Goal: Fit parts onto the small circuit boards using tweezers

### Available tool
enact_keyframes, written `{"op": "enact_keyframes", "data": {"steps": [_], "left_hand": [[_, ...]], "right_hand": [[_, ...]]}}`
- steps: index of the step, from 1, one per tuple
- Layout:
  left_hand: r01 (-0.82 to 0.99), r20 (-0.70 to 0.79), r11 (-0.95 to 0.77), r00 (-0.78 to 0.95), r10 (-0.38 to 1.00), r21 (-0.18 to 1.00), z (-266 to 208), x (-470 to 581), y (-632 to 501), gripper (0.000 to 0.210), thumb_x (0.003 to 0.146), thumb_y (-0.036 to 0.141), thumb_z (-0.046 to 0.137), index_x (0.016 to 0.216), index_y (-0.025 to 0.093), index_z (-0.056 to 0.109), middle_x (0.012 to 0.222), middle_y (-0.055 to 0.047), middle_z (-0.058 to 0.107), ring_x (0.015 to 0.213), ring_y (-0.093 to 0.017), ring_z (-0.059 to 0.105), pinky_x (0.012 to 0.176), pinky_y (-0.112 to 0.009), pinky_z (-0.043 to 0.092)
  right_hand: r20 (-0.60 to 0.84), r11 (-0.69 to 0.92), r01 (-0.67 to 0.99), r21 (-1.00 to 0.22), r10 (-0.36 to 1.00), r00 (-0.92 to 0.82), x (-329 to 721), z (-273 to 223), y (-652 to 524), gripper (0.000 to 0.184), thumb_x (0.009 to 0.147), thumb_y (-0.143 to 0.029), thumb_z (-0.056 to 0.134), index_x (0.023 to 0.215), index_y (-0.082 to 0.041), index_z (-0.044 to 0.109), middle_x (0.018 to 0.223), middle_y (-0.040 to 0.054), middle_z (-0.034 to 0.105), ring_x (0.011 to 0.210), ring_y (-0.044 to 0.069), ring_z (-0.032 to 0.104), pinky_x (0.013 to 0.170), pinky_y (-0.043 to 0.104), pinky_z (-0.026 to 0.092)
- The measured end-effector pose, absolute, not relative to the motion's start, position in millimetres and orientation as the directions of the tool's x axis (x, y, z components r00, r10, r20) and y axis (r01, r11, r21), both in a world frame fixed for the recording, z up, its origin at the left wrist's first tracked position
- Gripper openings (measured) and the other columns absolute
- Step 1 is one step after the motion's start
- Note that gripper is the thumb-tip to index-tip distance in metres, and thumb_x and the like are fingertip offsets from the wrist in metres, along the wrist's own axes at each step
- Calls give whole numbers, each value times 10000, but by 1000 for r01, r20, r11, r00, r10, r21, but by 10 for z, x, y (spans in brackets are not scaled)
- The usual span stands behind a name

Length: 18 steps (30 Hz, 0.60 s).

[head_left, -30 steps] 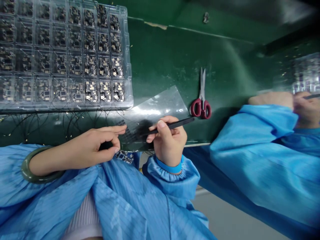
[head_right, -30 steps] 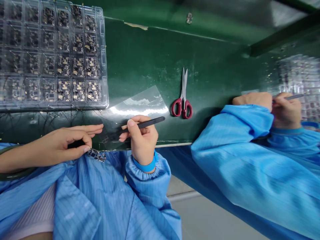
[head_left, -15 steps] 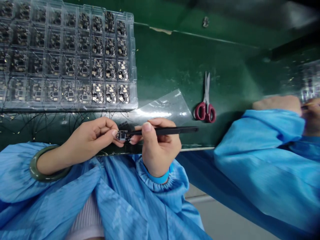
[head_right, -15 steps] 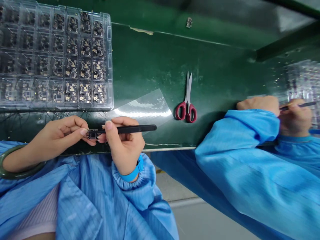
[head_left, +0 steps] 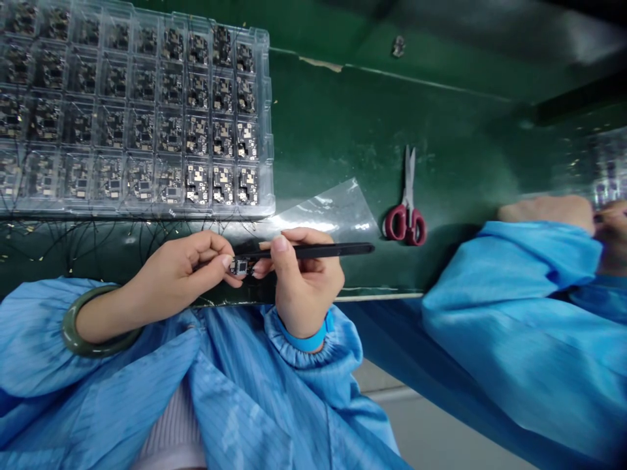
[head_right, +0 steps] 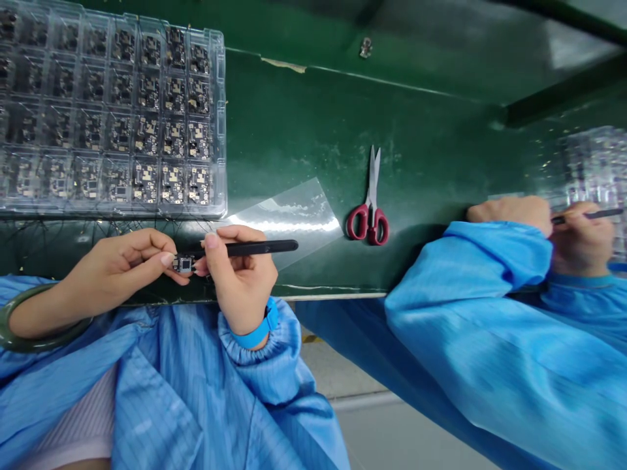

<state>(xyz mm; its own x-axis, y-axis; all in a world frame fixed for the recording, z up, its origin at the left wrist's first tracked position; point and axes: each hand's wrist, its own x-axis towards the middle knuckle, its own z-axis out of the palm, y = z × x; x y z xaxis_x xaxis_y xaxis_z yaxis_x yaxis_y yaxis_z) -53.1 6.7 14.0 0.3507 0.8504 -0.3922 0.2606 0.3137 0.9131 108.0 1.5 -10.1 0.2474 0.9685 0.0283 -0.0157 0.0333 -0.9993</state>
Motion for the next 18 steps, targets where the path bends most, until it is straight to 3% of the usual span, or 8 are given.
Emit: {"op": "enact_keyframes", "data": {"steps": [7, 12, 18], "left_hand": [[244, -419, 351, 349, 838, 904, 134, -533, 62, 144, 917, 303, 524, 858, 174, 549, 774, -16, 743, 754, -129, 725, 679, -188, 525], [220, -417, 359, 347, 840, 907, 97, -540, 47, 141, 920, 302, 517, 861, 178, 549, 770, -8, 738, 749, -131, 715, 680, -209, 528], [199, -405, 355, 353, 843, 913, 73, -543, 37, 126, 920, 281, 505, 858, 176, 536, 762, -1, 719, 747, -129, 712, 661, -206, 525]], "right_hand": [[54, 60, -21, -998, 972, 227, 1075, -97, -2, 116, 837, -283, 671, 913, -252, 589, 612, -78, 653, 444, 88, 635, 439, 182, 551], [110, 100, 62, -993, 975, 191, 1100, -114, -27, 129, 836, -263, 672, 934, -248, 589, 698, -58, 672, 469, 90, 639, 467, 207, 563], [181, 159, 148, -976, 973, 144, 1140, -185, -62, 134, 821, -249, 680, 938, -255, 616, 812, -16, 662, 624, 129, 673, 536, 264, 574]]}}
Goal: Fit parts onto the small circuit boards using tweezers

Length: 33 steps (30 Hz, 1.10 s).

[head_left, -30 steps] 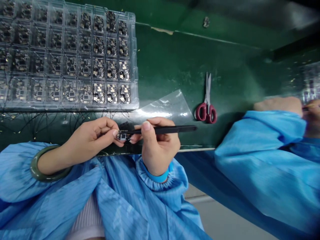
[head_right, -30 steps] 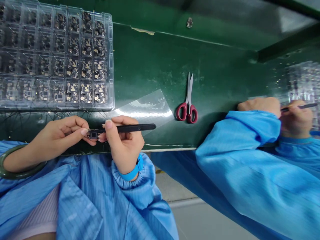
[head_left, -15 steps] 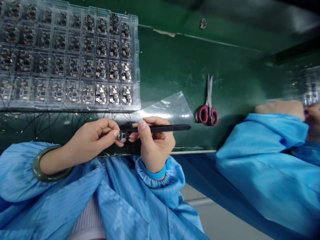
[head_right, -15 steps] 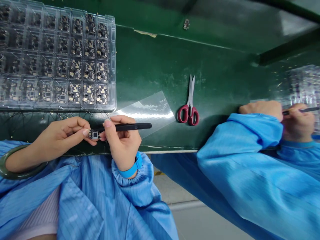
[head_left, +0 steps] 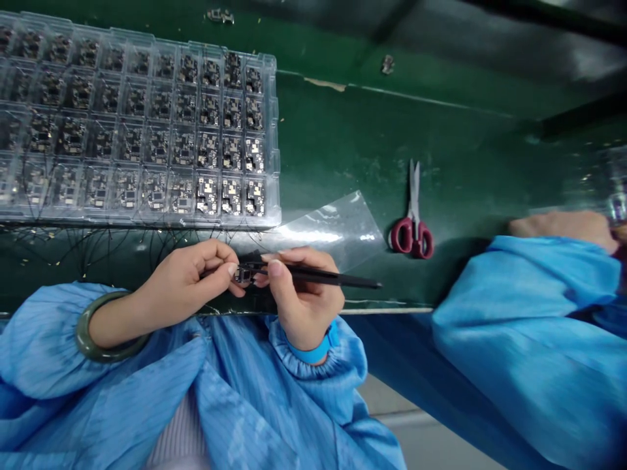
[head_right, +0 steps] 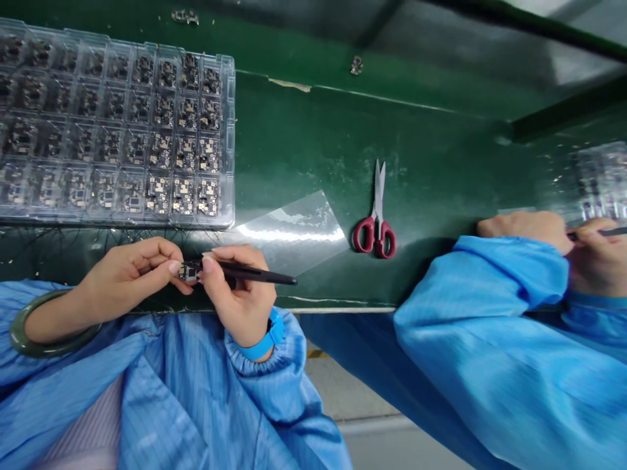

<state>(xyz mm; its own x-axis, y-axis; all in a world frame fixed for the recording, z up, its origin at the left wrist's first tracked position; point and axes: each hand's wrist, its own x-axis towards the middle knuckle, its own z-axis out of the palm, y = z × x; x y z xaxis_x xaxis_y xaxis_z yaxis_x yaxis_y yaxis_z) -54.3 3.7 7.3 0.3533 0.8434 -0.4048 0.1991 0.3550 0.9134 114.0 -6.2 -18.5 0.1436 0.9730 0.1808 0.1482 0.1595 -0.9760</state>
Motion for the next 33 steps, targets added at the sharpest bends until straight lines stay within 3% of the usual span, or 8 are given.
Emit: {"op": "enact_keyframes", "data": {"steps": [4, 8, 11, 15, 23, 26, 29, 33], "left_hand": [[179, -384, 341, 354, 853, 923, 94, -531, 35, 112, 920, 264, 502, 863, 172, 531, 760, -14, 723, 751, -138, 714, 664, -216, 527], [123, -335, 312, 316, 888, 942, 117, -528, 37, 110, 923, 259, 494, 855, 173, 507, 748, -17, 713, 680, -126, 700, 626, -214, 528], [144, -294, 262, 289, 911, 954, 120, -531, 36, 109, 931, 266, 482, 878, 175, 510, 671, 4, 683, 598, -114, 654, 572, -210, 489], [142, -247, 217, 245, 938, 966, 124, -529, 25, 114, 930, 262, 485, 875, 169, 523, 561, 51, 572, 526, -94, 580, 549, -203, 451], [85, -226, 214, 187, 956, 973, 112, -544, 26, 189, 892, 272, 550, 743, 168, 495, 551, 59, 517, 464, -61, 511, 469, -164, 402], [-2, -234, 238, 181, 955, 971, 65, -523, 10, 178, 889, 327, 569, 835, 183, 479, 579, 58, 534, 448, -64, 512, 450, -163, 402], [-85, -107, 126, 203, 973, 988, -8, -506, 20, 222, 890, 347, 569, 1032, 200, 484, 651, 44, 548, 439, -64, 510, 434, -166, 401], [-9, -11, 14, 277, 961, 1000, -41, -521, 73, 187, 906, 329, 524, 963, 163, 586, 557, 35, 501, 435, -87, 515, 427, -178, 401]], "right_hand": [[118, 104, 75, -992, 969, 217, 1148, -131, -22, 91, 832, -290, 667, 890, -241, 618, 781, -11, 645, 595, 129, 647, 512, 265, 551], [192, 221, -38, -975, 910, 368, 1221, -36, 48, 191, 926, -297, 516, 772, -221, 598, 831, 13, 671, 782, 154, 646, 702, 313, 542], [89, 78, 68, -995, 978, 188, 1266, 1, 44, 174, 938, -299, 496, 880, -219, 640, 873, 22, 683, 736, 141, 628, 627, 278, 516], [-12, 0, 265, -964, 999, -44, 1227, -6, -11, 84, 881, -287, 601, 890, -220, 651, 710, -15, 680, 630, 131, 628, 584, 251, 502], [208, 236, 366, -900, 971, -114, 1145, 81, -19, 47, 869, -216, 598, 845, -223, 638, 715, -15, 674, 610, 121, 627, 580, 228, 509], [284, 315, 395, -863, 949, -138, 1157, 115, -11, 62, 862, -184, 595, 833, -228, 628, 679, -20, 652, 565, 114, 605, 524, 205, 485], [335, 367, 407, -836, 930, -151, 1187, 103, 34, 57, 859, -194, 600, 847, -245, 623, 663, -26, 646, 535, 115, 601, 503, 192, 487], [409, 463, 428, -776, 886, -217, 1242, 89, 106, 48, 865, -227, 594, 869, -259, 630, 676, -14, 664, 524, 133, 620, 494, 200, 506]]}}
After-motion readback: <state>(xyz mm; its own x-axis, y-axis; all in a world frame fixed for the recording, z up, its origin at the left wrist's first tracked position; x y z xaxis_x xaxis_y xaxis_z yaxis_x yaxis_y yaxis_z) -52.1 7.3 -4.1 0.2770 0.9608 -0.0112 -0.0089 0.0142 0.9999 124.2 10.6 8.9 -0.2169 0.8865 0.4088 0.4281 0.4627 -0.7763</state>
